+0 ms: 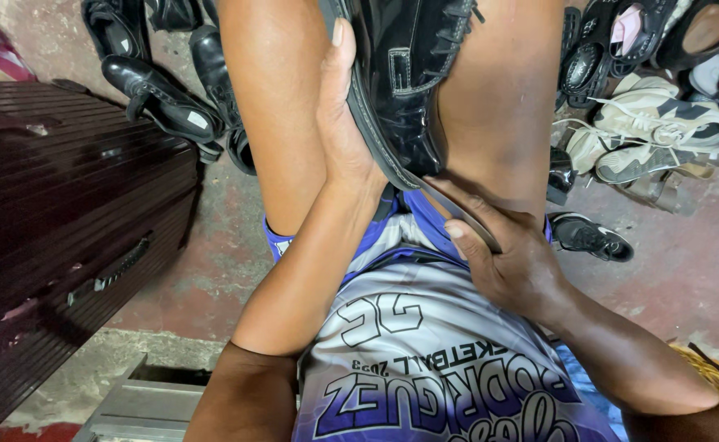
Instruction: The person sits on the floor holding a black dress shoe on their lap and scrapes the sole edge with a curved hand blade, working around the shoe. They turn the shoe over, continue scraping the sole, then wipe the sole with a cloth-like pad and handle the shoe to check the edges.
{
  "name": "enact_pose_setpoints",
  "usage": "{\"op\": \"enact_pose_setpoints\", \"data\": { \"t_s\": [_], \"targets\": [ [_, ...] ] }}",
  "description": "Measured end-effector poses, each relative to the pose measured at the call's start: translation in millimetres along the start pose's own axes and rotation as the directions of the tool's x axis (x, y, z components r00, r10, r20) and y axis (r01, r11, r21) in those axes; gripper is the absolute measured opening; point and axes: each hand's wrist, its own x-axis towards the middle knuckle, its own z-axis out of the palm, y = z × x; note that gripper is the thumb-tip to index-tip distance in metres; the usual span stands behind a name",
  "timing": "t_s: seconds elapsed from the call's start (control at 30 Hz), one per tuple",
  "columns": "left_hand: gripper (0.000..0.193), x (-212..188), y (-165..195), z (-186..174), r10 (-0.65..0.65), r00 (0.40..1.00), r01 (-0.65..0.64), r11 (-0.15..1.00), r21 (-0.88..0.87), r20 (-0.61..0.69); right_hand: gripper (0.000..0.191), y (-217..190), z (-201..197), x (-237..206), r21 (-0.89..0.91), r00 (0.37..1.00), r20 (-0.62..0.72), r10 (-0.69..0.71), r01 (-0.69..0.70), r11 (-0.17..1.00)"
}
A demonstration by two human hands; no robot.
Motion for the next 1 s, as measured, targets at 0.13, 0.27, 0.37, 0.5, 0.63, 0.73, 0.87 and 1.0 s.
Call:
{"op": "enact_pose_setpoints", "data": {
  "t_s": [0.13, 0.27, 0.37, 0.5, 0.63, 0.73, 0.87, 1.0],
  "targets": [
    [0.043, 3.0, 0.8, -0.9, 0.003, 1.000, -0.003, 1.000, -0.011, 0.007, 0.041, -9.6, 0.9, 8.0, -0.006, 1.000, -0.016, 0.014, -0.015, 1.000],
    [0.043, 3.8, -0.1, -2.0, 0.095, 0.995, -0.095, 0.995, -0.021, -0.023, 0.059, -19.7, -1.2, 9.4, -0.252, 0.996, 0.026, -0.086, 0.090, 0.963],
    [0.043, 2.2, -2.1, -2.5, 0.129, 0.991, -0.130, 0.991, -0.025, -0.032, 0.077, -25.0, -3.4, 3.3, -0.404, 0.982, 0.096, -0.160, 0.185, 0.896],
    [0.043, -1.1, -2.7, -3.7, 0.142, 0.990, -0.143, 0.989, -0.031, -0.024, 0.089, -23.0, -1.9, -0.4, -0.468, 0.976, 0.106, -0.189, 0.217, 0.857],
    [0.043, -2.7, -0.3, -5.5, 0.171, 0.985, -0.172, 0.984, -0.041, -0.027, 0.085, -17.1, 2.1, -2.1, -0.436, 0.981, 0.096, -0.170, 0.195, 0.879],
    [0.043, -3.6, 0.5, -5.5, 0.110, 0.994, -0.110, 0.993, -0.048, 0.001, 0.056, -11.1, 3.3, -3.6, -0.252, 0.973, 0.010, -0.233, 0.228, 0.941],
    [0.043, -5.0, -2.0, -5.0, -0.010, 0.997, 0.016, 0.997, -0.081, 0.076, 0.046, -1.1, 3.0, -8.7, -0.153, 0.983, -0.008, -0.181, 0.178, 0.972],
    [0.044, -5.7, -4.8, -7.0, -0.018, 0.999, 0.020, 0.997, -0.077, 0.033, 0.046, 8.1, 1.7, -12.9, 0.005, 0.999, 0.015, -0.050, 0.050, 0.999]
  ]
}}
